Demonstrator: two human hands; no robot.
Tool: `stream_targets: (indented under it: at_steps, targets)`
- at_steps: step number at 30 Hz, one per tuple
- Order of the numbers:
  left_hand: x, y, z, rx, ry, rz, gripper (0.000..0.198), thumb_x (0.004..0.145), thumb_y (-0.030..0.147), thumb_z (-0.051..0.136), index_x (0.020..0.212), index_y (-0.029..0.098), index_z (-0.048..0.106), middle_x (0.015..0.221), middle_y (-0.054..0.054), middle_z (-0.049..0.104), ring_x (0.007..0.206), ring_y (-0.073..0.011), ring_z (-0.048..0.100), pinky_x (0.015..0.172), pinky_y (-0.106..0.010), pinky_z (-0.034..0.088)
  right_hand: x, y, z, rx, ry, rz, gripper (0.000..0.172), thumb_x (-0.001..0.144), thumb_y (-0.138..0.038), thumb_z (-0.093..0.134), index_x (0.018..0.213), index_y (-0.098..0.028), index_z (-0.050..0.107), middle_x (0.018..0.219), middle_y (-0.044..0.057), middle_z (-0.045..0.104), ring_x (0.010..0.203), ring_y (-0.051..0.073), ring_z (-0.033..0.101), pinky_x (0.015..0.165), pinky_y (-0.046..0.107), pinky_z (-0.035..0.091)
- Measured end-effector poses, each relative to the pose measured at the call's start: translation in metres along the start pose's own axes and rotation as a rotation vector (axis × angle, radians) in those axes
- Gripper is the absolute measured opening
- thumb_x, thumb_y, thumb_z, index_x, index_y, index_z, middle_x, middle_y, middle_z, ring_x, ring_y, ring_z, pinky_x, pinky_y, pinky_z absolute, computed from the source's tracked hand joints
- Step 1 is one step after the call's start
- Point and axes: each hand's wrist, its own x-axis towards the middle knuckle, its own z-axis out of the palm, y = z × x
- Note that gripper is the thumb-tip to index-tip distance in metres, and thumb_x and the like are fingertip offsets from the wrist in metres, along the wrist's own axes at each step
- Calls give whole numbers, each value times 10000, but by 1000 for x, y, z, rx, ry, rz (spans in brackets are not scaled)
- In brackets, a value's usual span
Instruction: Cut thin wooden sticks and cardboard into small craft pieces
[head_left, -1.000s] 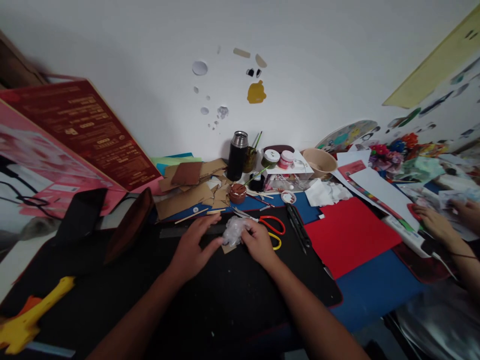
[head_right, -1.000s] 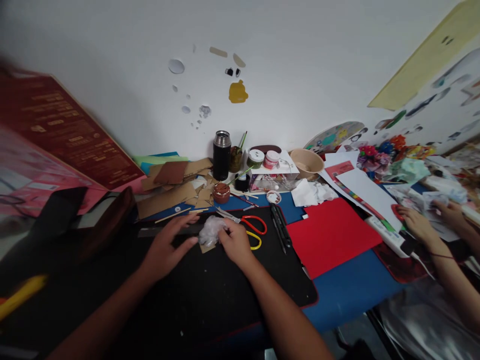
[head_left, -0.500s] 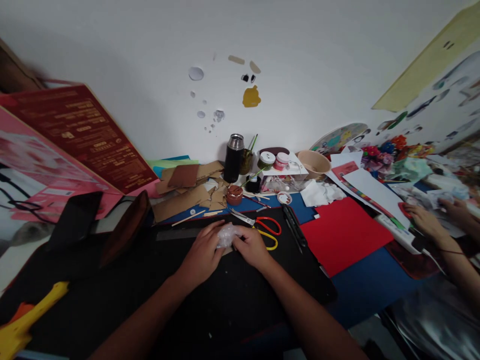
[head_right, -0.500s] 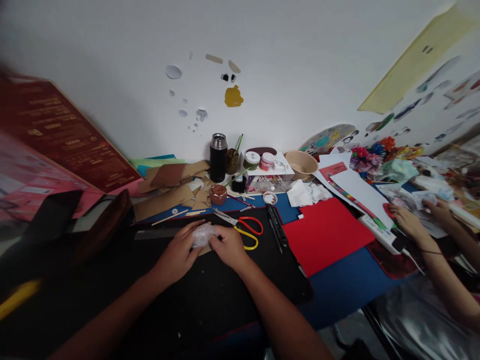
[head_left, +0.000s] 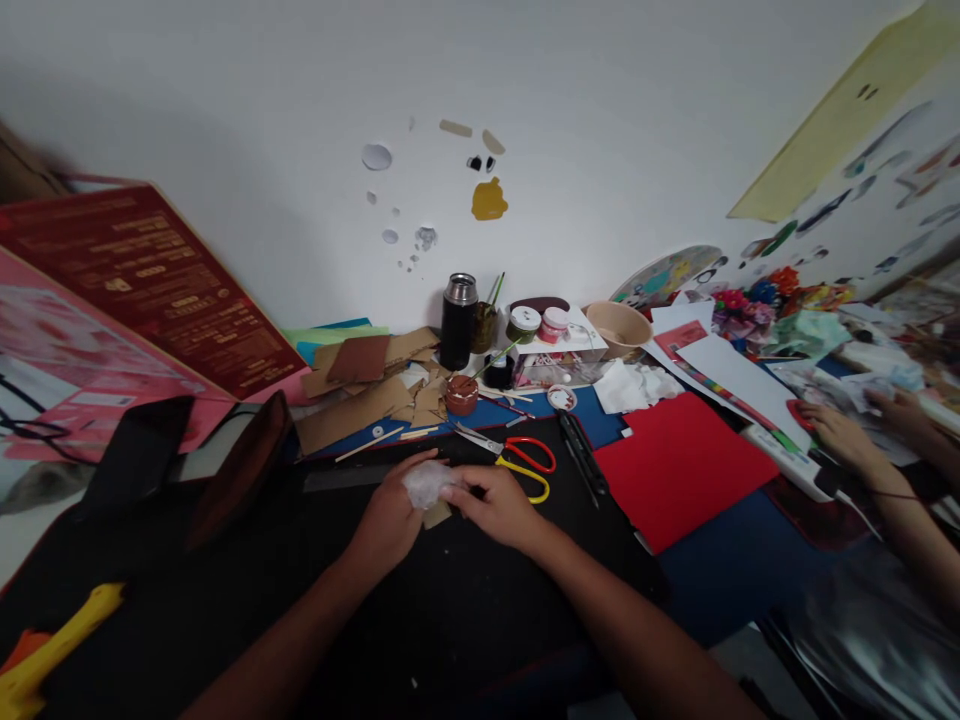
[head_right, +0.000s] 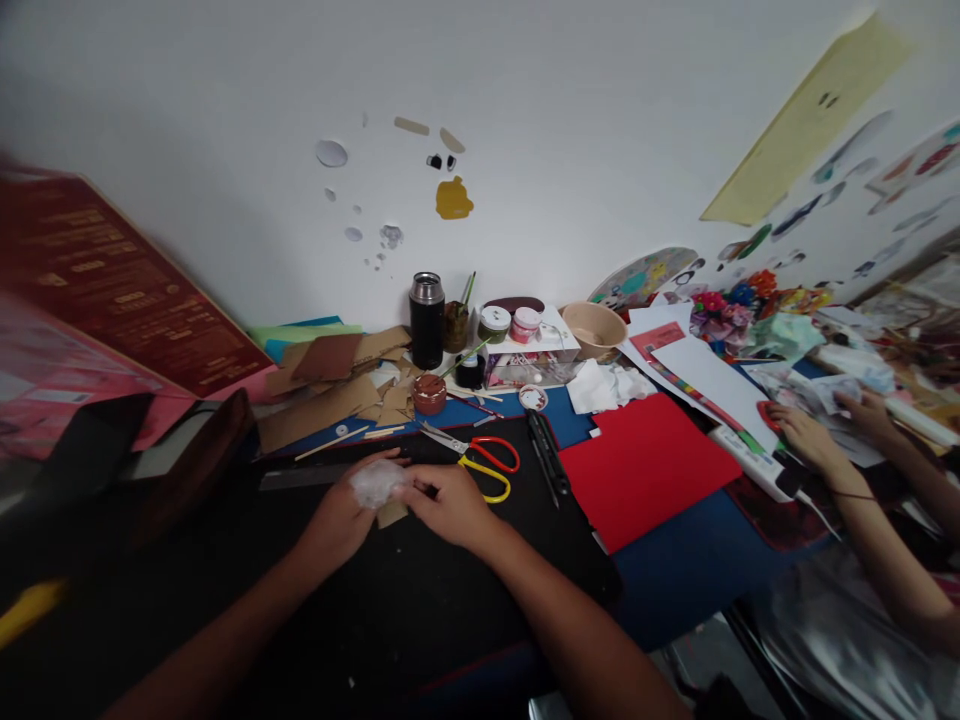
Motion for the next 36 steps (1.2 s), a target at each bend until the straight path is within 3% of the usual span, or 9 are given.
stream_targets:
  at_steps: [3,5,8,14,18,22,28,36]
  targets:
    - [-3,-4,0,-26,-6,-56,471,853,95,458,1219,249,712,1348,-60,701,1265,-230,631,1168,-468,458,-1,4,-12,73,56,61,313,964,-463,593,999,-197,755,665,-19,643,558,132,555,554,224,407]
    - [-4,-6,0,-39,-5,-95,446,876,119,456,1214,254,712,1330,-58,711,1244,-232,645,1168,-477,455,0,9,-27,42,132,81,332,963,-468,588,1000,-186,759,663,-12,642,550,133,550,542,226,402]
    - [-5,-8,1,-36,-12,-97,387,912,173,458,1183,250,722,1307,-67,725,1225,-252,659,1154,-506,462,5,14,-59,-93,267,80,343,973,-471,570,939,-188,760,658,-2,645,577,147,556,546,234,395]
    - [-5,-7,2,42,27,-71,324,944,262,480,1135,252,742,1255,-82,750,1189,-289,681,1101,-523,505,30,15,-132,-407,402,73,344,998,-445,526,1046,-199,763,786,39,733,716,203,646,660,278,455]
    - [-5,-9,3,83,17,-22,336,938,247,467,1113,249,753,1225,-83,761,1163,-292,695,1075,-519,526,54,18,-166,-562,457,110,357,1002,-412,517,1161,-185,742,797,58,750,744,219,677,669,286,458]
    - [-5,-10,3,117,13,-21,341,947,248,456,1116,244,752,1222,-89,759,1174,-300,686,1066,-530,526,74,28,-178,-799,392,198,379,1041,-407,497,1287,-191,690,958,90,786,859,231,710,723,291,461]
    - [-5,-5,0,100,-17,-4,342,960,237,463,1160,264,740,1262,-73,741,1192,-281,671,1065,-491,527,83,42,-184,-927,287,251,334,1040,-369,526,1194,-175,749,1118,146,772,986,271,698,773,300,445]
    - [-4,-5,0,104,-7,-1,334,963,224,456,1130,262,742,1241,-74,743,1174,-285,672,1050,-516,530,81,32,-200,-1010,132,246,322,1059,-380,514,1087,-183,766,1039,121,783,922,238,692,724,277,402]
